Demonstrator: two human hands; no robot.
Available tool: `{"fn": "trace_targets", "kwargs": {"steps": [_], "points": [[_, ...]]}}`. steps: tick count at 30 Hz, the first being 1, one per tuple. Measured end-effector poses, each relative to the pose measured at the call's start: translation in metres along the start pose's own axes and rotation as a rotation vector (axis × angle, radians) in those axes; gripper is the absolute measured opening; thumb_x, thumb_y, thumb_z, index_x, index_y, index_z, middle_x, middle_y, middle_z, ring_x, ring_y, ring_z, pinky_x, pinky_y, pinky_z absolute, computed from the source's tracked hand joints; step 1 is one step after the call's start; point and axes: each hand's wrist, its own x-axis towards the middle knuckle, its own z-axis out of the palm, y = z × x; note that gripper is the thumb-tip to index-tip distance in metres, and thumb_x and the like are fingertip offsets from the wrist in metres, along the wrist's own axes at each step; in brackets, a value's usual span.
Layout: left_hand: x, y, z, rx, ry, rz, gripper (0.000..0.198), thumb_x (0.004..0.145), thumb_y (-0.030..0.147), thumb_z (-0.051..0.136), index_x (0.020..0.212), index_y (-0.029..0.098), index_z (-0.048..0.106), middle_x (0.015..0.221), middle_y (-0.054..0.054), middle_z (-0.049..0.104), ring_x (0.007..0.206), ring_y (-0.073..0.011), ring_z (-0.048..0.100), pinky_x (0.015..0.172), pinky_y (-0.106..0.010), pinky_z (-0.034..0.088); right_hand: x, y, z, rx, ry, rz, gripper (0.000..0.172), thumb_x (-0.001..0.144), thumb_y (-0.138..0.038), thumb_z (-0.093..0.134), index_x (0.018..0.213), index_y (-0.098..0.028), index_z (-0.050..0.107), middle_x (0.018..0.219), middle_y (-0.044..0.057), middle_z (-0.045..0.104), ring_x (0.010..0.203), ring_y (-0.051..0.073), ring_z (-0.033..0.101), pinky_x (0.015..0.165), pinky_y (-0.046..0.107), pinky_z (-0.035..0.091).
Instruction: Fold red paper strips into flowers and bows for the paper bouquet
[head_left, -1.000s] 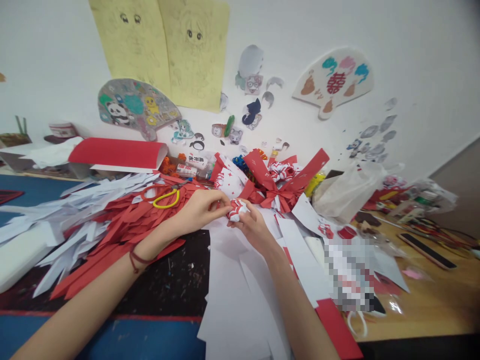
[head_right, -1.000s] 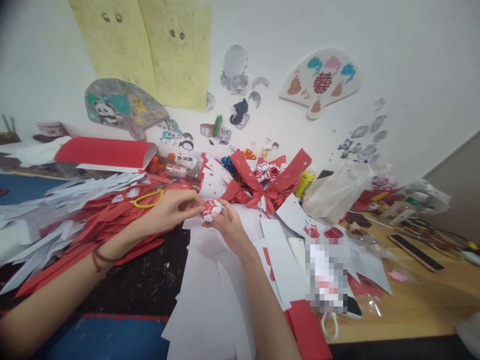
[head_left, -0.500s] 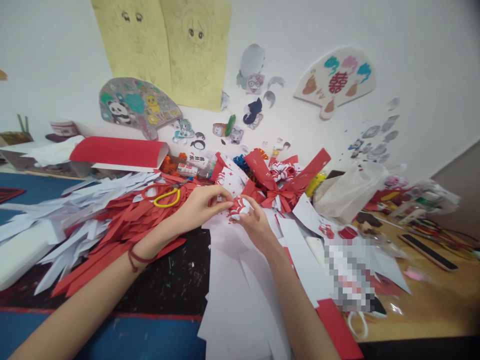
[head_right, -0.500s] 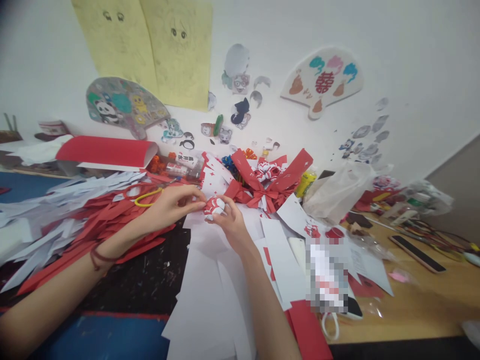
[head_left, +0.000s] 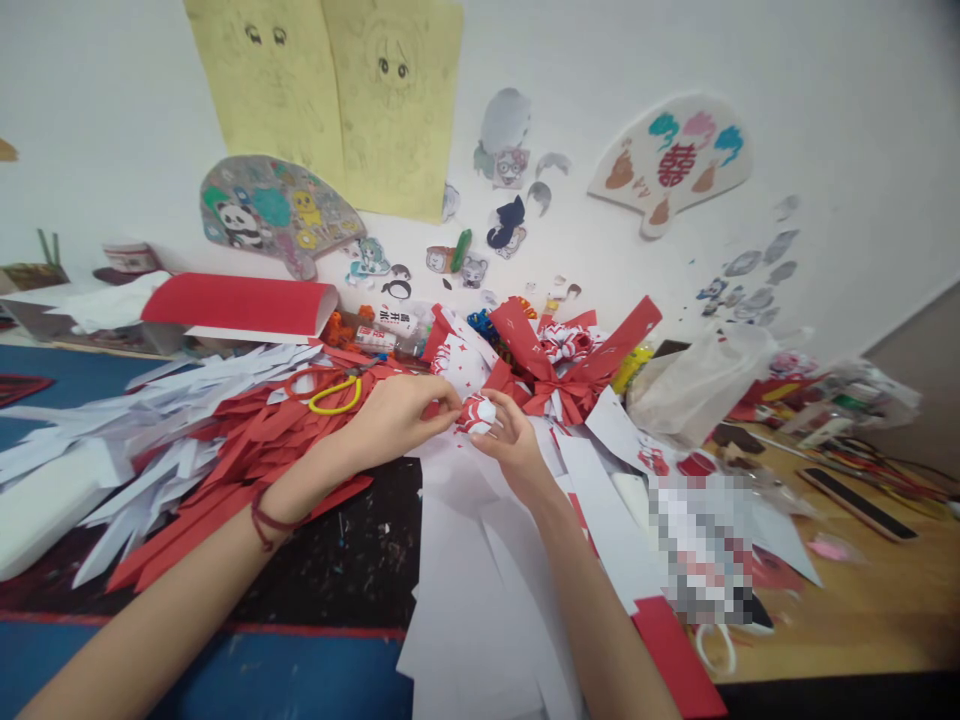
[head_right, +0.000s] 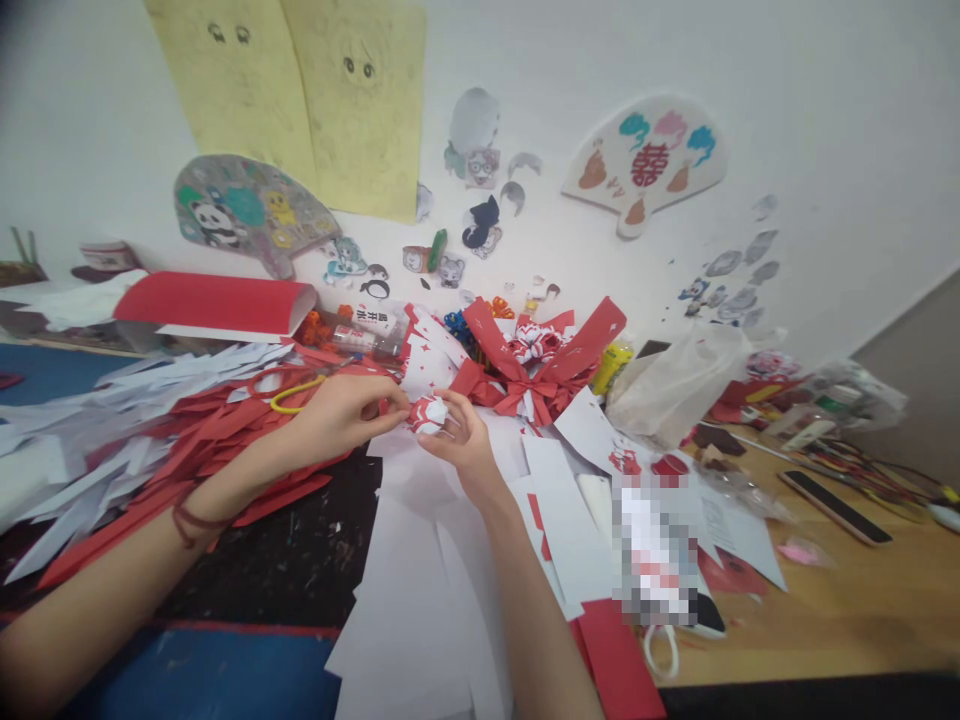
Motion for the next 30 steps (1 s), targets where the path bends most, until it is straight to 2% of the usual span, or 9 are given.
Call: {"fn": "trace_targets", "kwargs": {"steps": [5,8,12,16,18,21,25,28,30], "points": [[-0.004,0.003,0.013,0.271,0.064,0.101,0.013,0.085,0.020,0.051,0.076,0.015,0.059,0.069,-0.001,0.062,0.061,-0.0120,0.055,0.053,-0.022,0.029,-0.001,0.002,0.004,-0.044,0.023,-0.055,0.058,0.062,-0.020,0.082,0.111,-0.027,0.052,0.109,0.002,0.058,0.091,0.016,0.062,0.077,0.028,0.052],[-0.004,0.004,0.016,0.294,0.080,0.113,0.018,0.087,0.021,0.049,0.076,0.014,0.060,0.069,-0.002,0.061,0.061,-0.0124,0.054,0.052,-0.023,0.027,-0.001,0.001,0.005,-0.073,0.027,-0.073,0.057,0.062,-0.020,0.082,0.110,-0.027,0.051,0.108,0.002,0.057,0.091,0.016,0.061,0.077,0.028,0.052],[-0.001,0.000,0.008,-0.053,0.026,-0.064,0.016,0.086,0.027,0.056,0.082,0.016,0.066,0.071,0.000,0.064,0.060,-0.0103,0.053,0.054,-0.021,0.032,-0.002,-0.001,0.003,-0.068,0.021,-0.076,0.056,0.065,-0.021,0.081,0.112,-0.026,0.051,0.112,0.003,0.057,0.094,0.017,0.062,0.080,0.029,0.052],[0.004,-0.009,0.005,-0.479,-0.112,-0.210,0.025,0.087,0.034,0.057,0.080,0.014,0.068,0.069,0.000,0.064,0.061,-0.0099,0.052,0.056,-0.021,0.037,-0.001,-0.001,0.002,-0.056,-0.008,-0.066,0.057,0.066,-0.021,0.081,0.115,-0.026,0.052,0.116,0.005,0.057,0.096,0.018,0.062,0.083,0.030,0.052],[0.004,-0.013,0.006,-0.613,-0.159,-0.260,0.025,0.085,0.035,0.060,0.080,0.012,0.069,0.073,-0.002,0.067,0.066,-0.0111,0.055,0.060,-0.021,0.041,-0.001,0.000,0.001,-0.053,-0.022,-0.067,0.059,0.065,-0.022,0.082,0.115,-0.026,0.052,0.116,0.005,0.058,0.097,0.018,0.062,0.083,0.031,0.052],[0.004,-0.016,0.009,-0.695,-0.170,-0.301,0.023,0.081,0.034,0.065,0.082,0.012,0.070,0.077,-0.004,0.069,0.069,-0.0120,0.058,0.064,-0.022,0.043,0.000,0.001,0.001,-0.057,-0.032,-0.074,0.059,0.064,-0.023,0.082,0.115,-0.025,0.052,0.115,0.005,0.059,0.097,0.019,0.062,0.083,0.031,0.052],[0.003,-0.013,0.011,-0.610,-0.102,-0.267,0.025,0.080,0.036,0.066,0.082,0.012,0.071,0.068,-0.001,0.064,0.060,-0.0098,0.051,0.056,-0.020,0.037,0.000,0.000,0.000,-0.058,-0.029,-0.069,0.059,0.066,-0.023,0.082,0.116,-0.025,0.051,0.116,0.006,0.059,0.097,0.019,0.063,0.083,0.032,0.052],[0.002,-0.007,0.012,-0.422,-0.002,-0.201,0.025,0.083,0.037,0.063,0.080,0.013,0.069,0.060,0.002,0.057,0.054,-0.0077,0.042,0.050,-0.020,0.030,-0.001,0.001,0.001,-0.047,-0.020,-0.076,0.057,0.067,-0.023,0.080,0.116,-0.025,0.051,0.117,0.006,0.059,0.100,0.019,0.062,0.085,0.031,0.052],[0.001,-0.003,0.013,-0.292,0.053,-0.141,0.024,0.085,0.036,0.060,0.079,0.013,0.068,0.061,0.002,0.057,0.053,-0.0074,0.042,0.050,-0.019,0.029,-0.001,0.001,0.002,-0.039,-0.019,-0.077,0.056,0.069,-0.023,0.079,0.117,-0.025,0.051,0.116,0.006,0.059,0.101,0.019,0.062,0.086,0.031,0.052]]}}
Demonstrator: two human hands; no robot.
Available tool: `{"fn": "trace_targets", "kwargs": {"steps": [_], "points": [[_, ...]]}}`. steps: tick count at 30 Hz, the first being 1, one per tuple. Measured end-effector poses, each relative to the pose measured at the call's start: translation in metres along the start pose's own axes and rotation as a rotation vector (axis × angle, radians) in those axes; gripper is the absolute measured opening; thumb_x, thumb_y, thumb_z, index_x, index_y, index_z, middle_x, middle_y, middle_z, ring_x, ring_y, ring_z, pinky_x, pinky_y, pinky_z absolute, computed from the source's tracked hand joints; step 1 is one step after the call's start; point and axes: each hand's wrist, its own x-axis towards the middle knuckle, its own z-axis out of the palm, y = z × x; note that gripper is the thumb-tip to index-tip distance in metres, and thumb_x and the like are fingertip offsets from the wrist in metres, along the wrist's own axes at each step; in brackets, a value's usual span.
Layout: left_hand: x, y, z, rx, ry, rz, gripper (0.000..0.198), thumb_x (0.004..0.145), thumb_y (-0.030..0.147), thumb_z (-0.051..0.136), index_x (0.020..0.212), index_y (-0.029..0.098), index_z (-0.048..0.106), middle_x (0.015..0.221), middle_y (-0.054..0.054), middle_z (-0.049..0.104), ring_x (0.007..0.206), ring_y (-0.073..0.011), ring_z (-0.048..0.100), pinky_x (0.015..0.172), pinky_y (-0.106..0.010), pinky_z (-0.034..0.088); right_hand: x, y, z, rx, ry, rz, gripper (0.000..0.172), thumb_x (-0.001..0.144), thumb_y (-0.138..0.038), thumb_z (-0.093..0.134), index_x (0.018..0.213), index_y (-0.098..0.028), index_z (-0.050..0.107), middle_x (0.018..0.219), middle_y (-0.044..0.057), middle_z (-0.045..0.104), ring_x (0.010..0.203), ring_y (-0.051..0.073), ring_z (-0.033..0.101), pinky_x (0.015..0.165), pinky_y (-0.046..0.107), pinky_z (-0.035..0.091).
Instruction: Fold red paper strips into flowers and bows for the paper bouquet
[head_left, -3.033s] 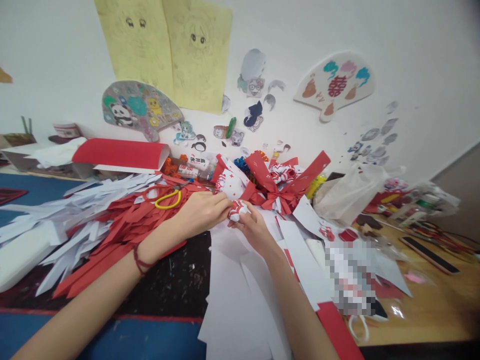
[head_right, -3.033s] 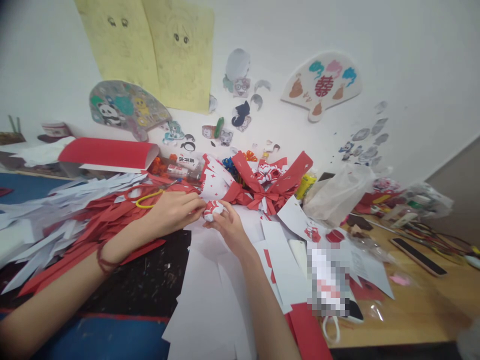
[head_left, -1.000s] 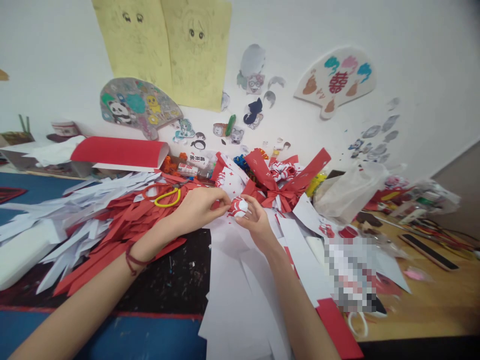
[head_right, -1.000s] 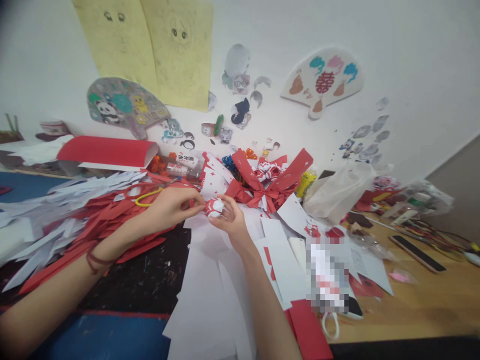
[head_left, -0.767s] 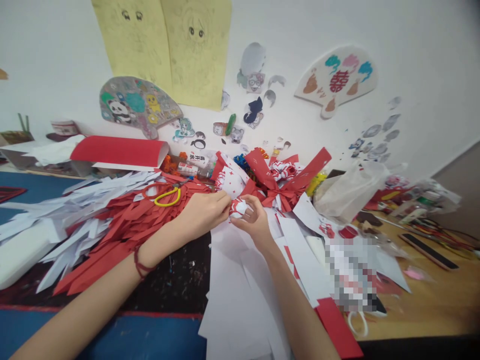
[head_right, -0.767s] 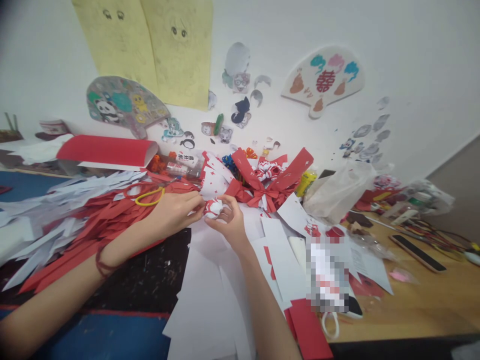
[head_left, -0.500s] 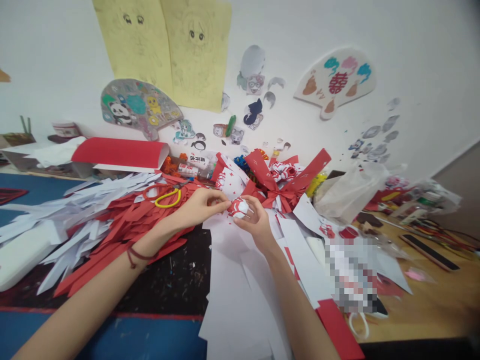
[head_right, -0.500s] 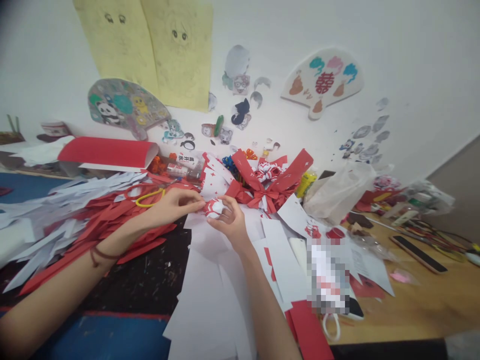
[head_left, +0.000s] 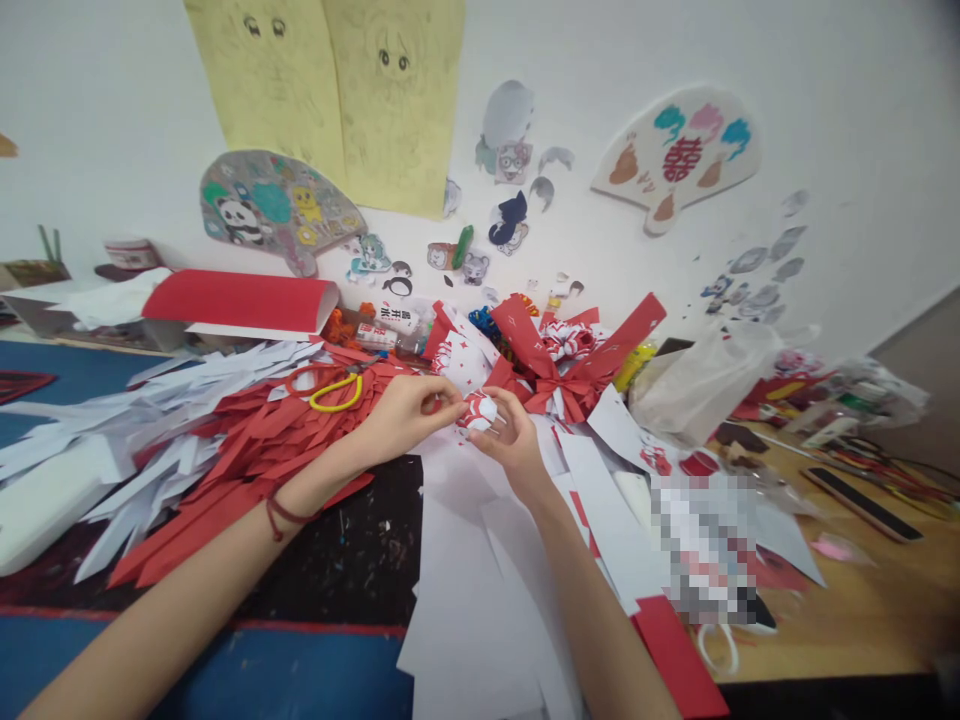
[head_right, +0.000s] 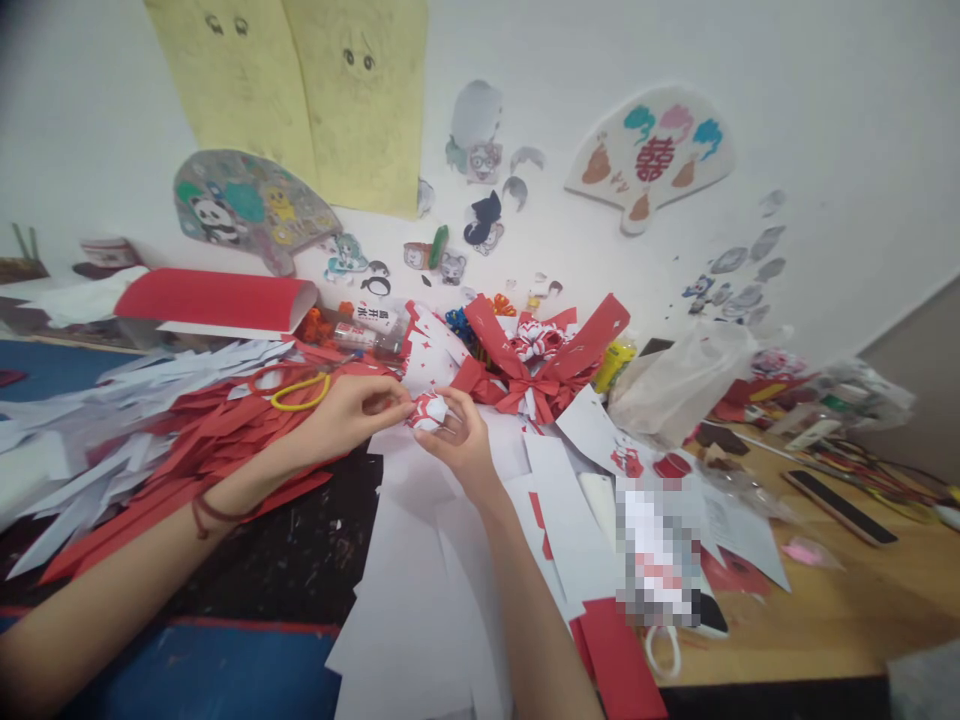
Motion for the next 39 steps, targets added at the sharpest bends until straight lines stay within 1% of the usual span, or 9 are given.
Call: {"fn": "trace_targets", "kwargs": {"steps": [4,9,13,17,22,25,29,32,39], "points": [[-0.002,0.003,0.004,0.131,0.064,0.086,0.022,0.089,0.032,0.055,0.080,0.014,0.065,0.071,0.000,0.063,0.061,-0.0088,0.050,0.057,-0.019,0.035,0.000,0.000,0.001,0.008,0.005,0.013,0.056,0.071,-0.025,0.078,0.121,-0.025,0.052,0.122,0.007,0.058,0.102,0.019,0.062,0.086,0.031,0.052],[0.000,0.005,-0.001,0.007,0.117,0.066,0.025,0.091,0.035,0.053,0.087,0.015,0.068,0.077,-0.001,0.068,0.061,-0.0094,0.053,0.056,-0.020,0.038,0.000,0.000,0.000,0.089,-0.024,0.027,0.062,0.075,-0.033,0.075,0.131,-0.024,0.051,0.126,0.008,0.059,0.106,0.022,0.061,0.091,0.037,0.050],[0.000,0.013,-0.011,0.056,0.160,0.147,0.020,0.091,0.032,0.056,0.088,0.016,0.067,0.078,-0.001,0.067,0.061,-0.0086,0.052,0.056,-0.020,0.037,0.001,-0.002,-0.001,0.173,-0.086,0.021,0.068,0.074,-0.041,0.076,0.134,-0.023,0.049,0.129,0.009,0.058,0.107,0.024,0.060,0.093,0.040,0.049],[-0.002,0.021,-0.016,0.181,0.111,0.249,0.011,0.089,0.025,0.058,0.091,0.017,0.066,0.083,0.000,0.067,0.070,-0.0095,0.056,0.065,-0.021,0.040,0.001,-0.003,-0.002,0.210,-0.117,0.014,0.069,0.075,-0.039,0.076,0.136,-0.027,0.045,0.130,0.009,0.055,0.106,0.023,0.060,0.089,0.039,0.052],[-0.005,0.021,-0.021,0.310,0.020,0.311,0.011,0.091,0.024,0.055,0.097,0.021,0.064,0.092,0.000,0.067,0.081,-0.0112,0.061,0.071,-0.022,0.041,0.001,-0.002,-0.004,0.238,-0.141,0.015,0.056,0.077,-0.040,0.074,0.126,-0.027,0.051,0.121,0.008,0.058,0.097,0.023,0.063,0.086,0.043,0.052],[-0.006,0.021,-0.022,0.400,-0.036,0.363,0.015,0.093,0.027,0.052,0.100,0.022,0.064,0.098,-0.001,0.066,0.083,-0.0123,0.062,0.070,-0.022,0.041,0.000,-0.004,-0.003,0.248,-0.157,0.035,0.052,0.080,-0.041,0.071,0.126,-0.026,0.052,0.119,0.008,0.058,0.098,0.024,0.062,0.088,0.045,0.051],[-0.005,0.023,-0.020,0.556,-0.037,0.419,0.017,0.094,0.030,0.050,0.099,0.021,0.064,0.097,-0.001,0.067,0.080,-0.0135,0.062,0.064,-0.024,0.038,0.000,-0.005,-0.001,0.271,-0.162,0.059,0.051,0.083,-0.044,0.066,0.129,-0.026,0.051,0.117,0.007,0.060,0.093,0.021,0.062,0.086,0.044,0.053],[-0.005,0.024,-0.018,0.595,-0.037,0.420,0.019,0.094,0.031,0.049,0.097,0.021,0.065,0.094,-0.001,0.067,0.079,-0.0136,0.063,0.063,-0.024,0.038,0.001,-0.002,-0.001,0.265,-0.157,0.080,0.046,0.085,-0.048,0.062,0.124,-0.023,0.055,0.113,0.008,0.061,0.091,0.020,0.062,0.083,0.041,0.054],[-0.005,0.021,-0.021,0.501,-0.041,0.347,0.020,0.095,0.028,0.047,0.098,0.021,0.065,0.095,-0.001,0.068,0.081,-0.0120,0.063,0.065,-0.023,0.039,-0.001,0.001,-0.001,0.227,-0.216,0.154,0.043,0.091,-0.057,0.048,0.101,-0.018,0.063,0.089,0.007,0.065,0.075,0.018,0.064,0.073,0.036,0.053]]}}
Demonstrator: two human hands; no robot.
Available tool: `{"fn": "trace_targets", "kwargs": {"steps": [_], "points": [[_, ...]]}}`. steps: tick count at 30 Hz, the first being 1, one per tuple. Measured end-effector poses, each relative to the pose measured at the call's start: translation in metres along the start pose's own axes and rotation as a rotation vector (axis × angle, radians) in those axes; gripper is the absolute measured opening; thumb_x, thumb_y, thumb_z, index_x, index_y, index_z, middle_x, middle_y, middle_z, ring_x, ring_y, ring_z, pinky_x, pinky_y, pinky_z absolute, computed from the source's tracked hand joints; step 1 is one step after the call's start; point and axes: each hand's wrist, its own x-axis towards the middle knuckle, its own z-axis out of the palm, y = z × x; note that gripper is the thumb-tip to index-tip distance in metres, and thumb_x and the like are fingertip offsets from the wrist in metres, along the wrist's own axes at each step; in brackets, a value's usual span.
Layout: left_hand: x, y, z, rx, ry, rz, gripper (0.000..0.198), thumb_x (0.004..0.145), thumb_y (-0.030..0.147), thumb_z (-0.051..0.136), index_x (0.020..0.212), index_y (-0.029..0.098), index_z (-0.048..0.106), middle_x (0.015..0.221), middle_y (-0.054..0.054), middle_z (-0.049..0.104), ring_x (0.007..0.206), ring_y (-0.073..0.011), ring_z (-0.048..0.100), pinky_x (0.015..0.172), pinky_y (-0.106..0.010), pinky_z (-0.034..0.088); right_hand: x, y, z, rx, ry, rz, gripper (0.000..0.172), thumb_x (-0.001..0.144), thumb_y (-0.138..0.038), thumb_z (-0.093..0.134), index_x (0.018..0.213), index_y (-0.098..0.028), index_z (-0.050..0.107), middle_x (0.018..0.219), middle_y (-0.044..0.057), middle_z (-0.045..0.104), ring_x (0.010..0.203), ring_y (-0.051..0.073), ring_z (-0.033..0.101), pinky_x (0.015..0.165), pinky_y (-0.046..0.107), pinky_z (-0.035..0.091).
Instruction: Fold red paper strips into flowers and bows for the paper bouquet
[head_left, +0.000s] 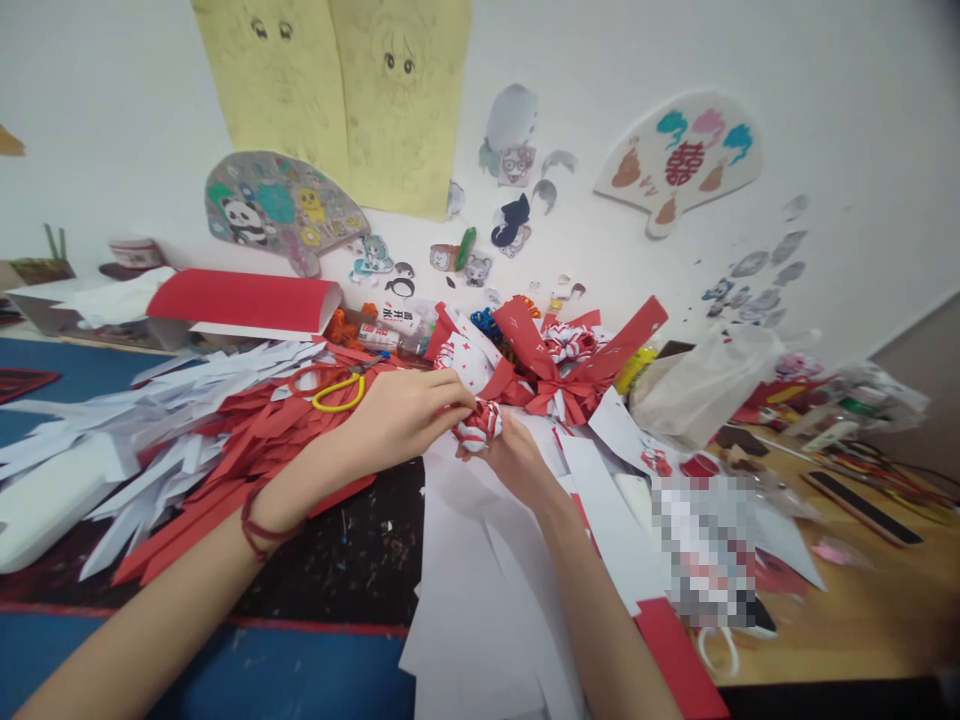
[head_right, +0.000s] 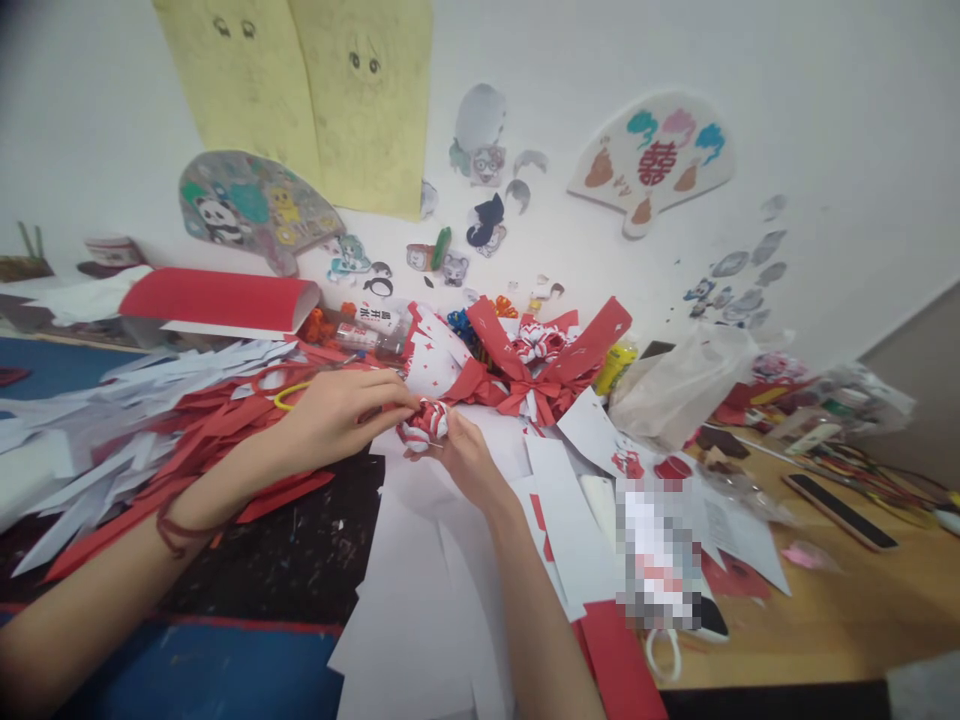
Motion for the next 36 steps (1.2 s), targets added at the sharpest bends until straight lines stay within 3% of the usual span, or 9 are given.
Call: {"fn": "trace_targets", "kwargs": {"steps": [4,10,13,15,18,22,28,36], "points": [[-0.0004,-0.0013,-0.0047,-0.021,-0.035,0.042,0.019,0.094,0.030,0.049,0.098,0.022,0.066,0.097,-0.001,0.067,0.082,-0.0129,0.063,0.069,-0.024,0.039,-0.0006,-0.0018,0.0025,-0.001,-0.011,0.037,0.048,0.092,-0.060,0.041,0.102,-0.018,0.062,0.085,0.006,0.065,0.073,0.019,0.063,0.073,0.036,0.052],[0.0002,-0.0022,-0.0051,-0.007,-0.062,0.026,0.019,0.093,0.034,0.052,0.091,0.021,0.066,0.086,0.000,0.067,0.076,-0.0124,0.061,0.065,-0.023,0.036,0.0002,-0.0012,0.0051,0.017,-0.005,0.057,0.061,0.089,-0.067,0.036,0.120,-0.018,0.054,0.083,0.007,0.066,0.067,0.019,0.064,0.065,0.034,0.052],[0.0009,-0.0007,-0.0029,-0.061,-0.039,-0.049,0.019,0.092,0.032,0.054,0.084,0.019,0.066,0.082,0.001,0.067,0.074,-0.0117,0.061,0.064,-0.022,0.036,-0.0002,-0.0008,0.0035,-0.007,-0.026,0.038,0.070,0.077,-0.072,0.054,0.126,-0.021,0.049,0.087,0.006,0.067,0.067,0.019,0.065,0.065,0.033,0.051],[0.0015,0.0004,-0.0019,-0.101,-0.024,-0.111,0.016,0.090,0.030,0.057,0.082,0.019,0.066,0.081,0.001,0.068,0.073,-0.0115,0.061,0.063,-0.022,0.035,-0.0010,-0.0012,0.0022,-0.030,-0.043,0.030,0.075,0.071,-0.064,0.068,0.130,-0.025,0.044,0.088,0.005,0.068,0.068,0.018,0.066,0.065,0.032,0.051],[0.0026,0.0013,-0.0020,-0.148,-0.020,-0.178,0.014,0.087,0.030,0.061,0.082,0.020,0.067,0.079,0.002,0.069,0.070,-0.0114,0.061,0.060,-0.022,0.035,-0.0022,-0.0015,0.0012,-0.059,-0.027,0.023,0.067,0.075,-0.054,0.071,0.129,-0.025,0.045,0.086,0.004,0.067,0.068,0.017,0.066,0.065,0.031,0.050],[0.0032,0.0006,-0.0044,-0.159,-0.065,-0.124,0.012,0.088,0.027,0.059,0.085,0.020,0.068,0.082,0.001,0.069,0.072,-0.0115,0.061,0.061,-0.021,0.036,-0.0027,-0.0005,0.0017,-0.078,-0.004,0.001,0.061,0.076,-0.059,0.066,0.124,-0.023,0.051,0.088,0.005,0.067,0.071,0.018,0.066,0.069,0.033,0.053],[-0.0002,-0.0002,-0.0036,0.024,-0.063,-0.003,0.018,0.091,0.029,0.054,0.085,0.020,0.068,0.080,0.000,0.068,0.069,-0.0118,0.060,0.057,-0.023,0.032,-0.0010,-0.0001,0.0012,-0.083,-0.002,-0.016,0.043,0.082,-0.054,0.063,0.107,-0.019,0.063,0.100,0.007,0.065,0.082,0.018,0.065,0.079,0.036,0.054],[0.0010,0.0059,-0.0052,0.269,-0.069,0.122,0.026,0.094,0.025,0.046,0.081,0.017,0.067,0.074,-0.002,0.066,0.066,-0.0132,0.058,0.056,-0.026,0.031,0.0009,-0.0002,-0.0026,-0.029,0.040,0.031,0.041,0.087,-0.053,0.057,0.096,-0.015,0.068,0.095,0.009,0.068,0.087,0.020,0.065,0.082,0.040,0.055]]}}
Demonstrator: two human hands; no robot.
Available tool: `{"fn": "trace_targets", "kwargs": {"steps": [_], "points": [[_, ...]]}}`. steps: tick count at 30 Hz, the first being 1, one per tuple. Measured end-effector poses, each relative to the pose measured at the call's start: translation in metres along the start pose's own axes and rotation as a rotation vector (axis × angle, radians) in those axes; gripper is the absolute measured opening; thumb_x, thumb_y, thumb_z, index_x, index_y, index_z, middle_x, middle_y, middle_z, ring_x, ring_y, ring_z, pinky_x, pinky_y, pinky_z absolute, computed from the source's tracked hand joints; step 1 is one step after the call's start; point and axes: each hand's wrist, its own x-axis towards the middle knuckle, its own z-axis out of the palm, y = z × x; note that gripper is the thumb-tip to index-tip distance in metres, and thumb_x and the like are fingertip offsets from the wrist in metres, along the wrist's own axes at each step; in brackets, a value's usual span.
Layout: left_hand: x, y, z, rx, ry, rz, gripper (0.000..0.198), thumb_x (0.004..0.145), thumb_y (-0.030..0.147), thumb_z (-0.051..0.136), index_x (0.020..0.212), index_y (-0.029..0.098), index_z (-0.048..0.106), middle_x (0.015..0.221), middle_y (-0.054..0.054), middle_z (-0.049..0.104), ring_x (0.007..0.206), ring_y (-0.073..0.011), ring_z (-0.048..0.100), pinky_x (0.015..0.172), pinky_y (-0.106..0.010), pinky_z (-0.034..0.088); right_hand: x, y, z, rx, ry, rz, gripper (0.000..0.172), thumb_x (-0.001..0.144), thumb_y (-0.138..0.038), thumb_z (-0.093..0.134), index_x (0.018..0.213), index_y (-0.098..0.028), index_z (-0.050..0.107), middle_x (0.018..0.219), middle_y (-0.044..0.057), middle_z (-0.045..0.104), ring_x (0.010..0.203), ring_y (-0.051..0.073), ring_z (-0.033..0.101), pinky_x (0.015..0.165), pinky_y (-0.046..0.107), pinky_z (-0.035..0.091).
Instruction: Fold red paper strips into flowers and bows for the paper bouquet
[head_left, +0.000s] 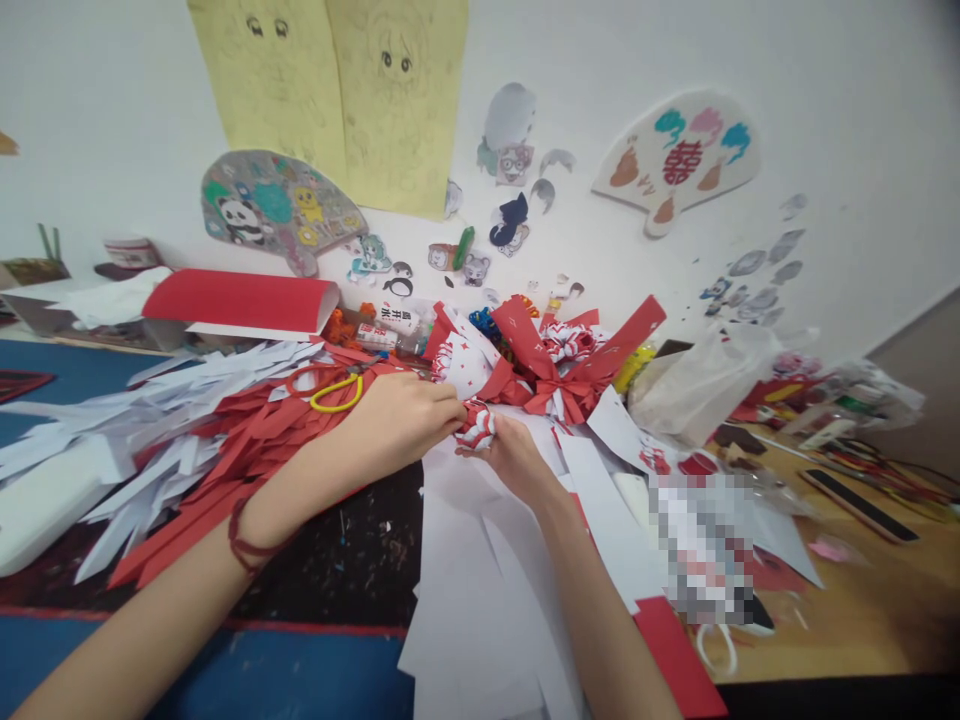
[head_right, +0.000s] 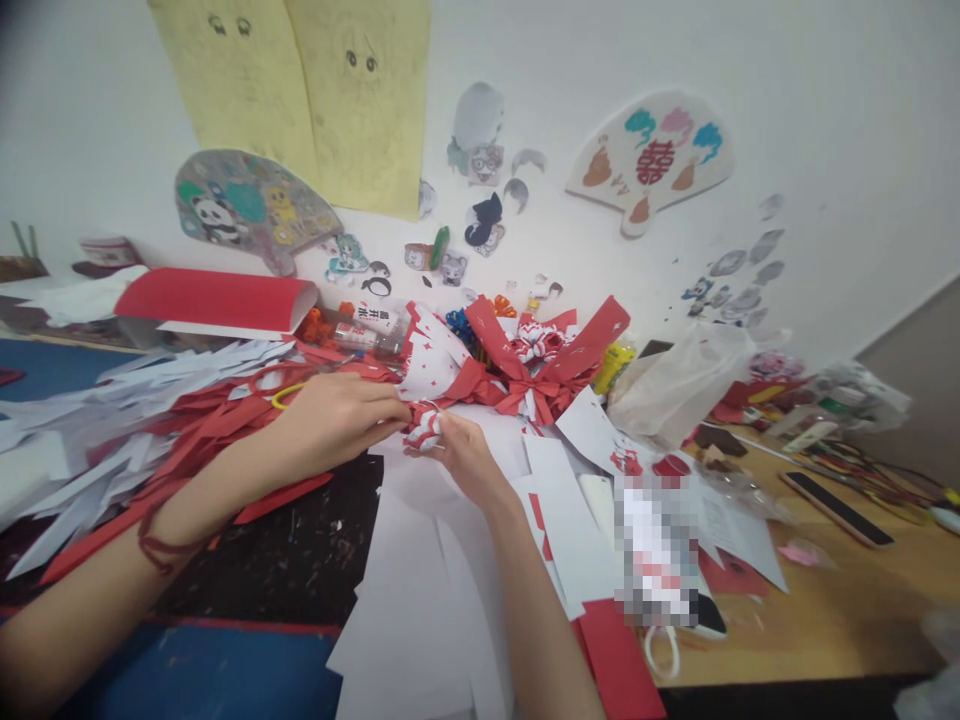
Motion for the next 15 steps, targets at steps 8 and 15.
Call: {"fn": "trace_targets", "kwargs": {"steps": [8,15], "points": [[-0.001,0.006,0.013,0.088,0.113,0.064,0.030,0.092,0.015,0.042,0.067,0.016,0.058,0.062,-0.001,0.057,0.052,-0.0100,0.045,0.054,-0.027,0.030,0.000,0.000,0.001,0.026,0.027,-0.006,0.042,0.083,-0.053,0.062,0.101,-0.016,0.064,0.090,0.007,0.070,0.072,0.017,0.065,0.069,0.032,0.057],[0.000,-0.005,0.002,-0.551,-0.027,-0.120,0.019,0.091,0.031,0.053,0.086,0.019,0.068,0.080,0.000,0.067,0.068,-0.0096,0.058,0.061,-0.021,0.038,-0.001,0.001,-0.003,0.016,0.005,0.027,0.044,0.087,-0.057,0.055,0.092,-0.015,0.066,0.081,0.007,0.071,0.070,0.018,0.067,0.062,0.030,0.056]]}}
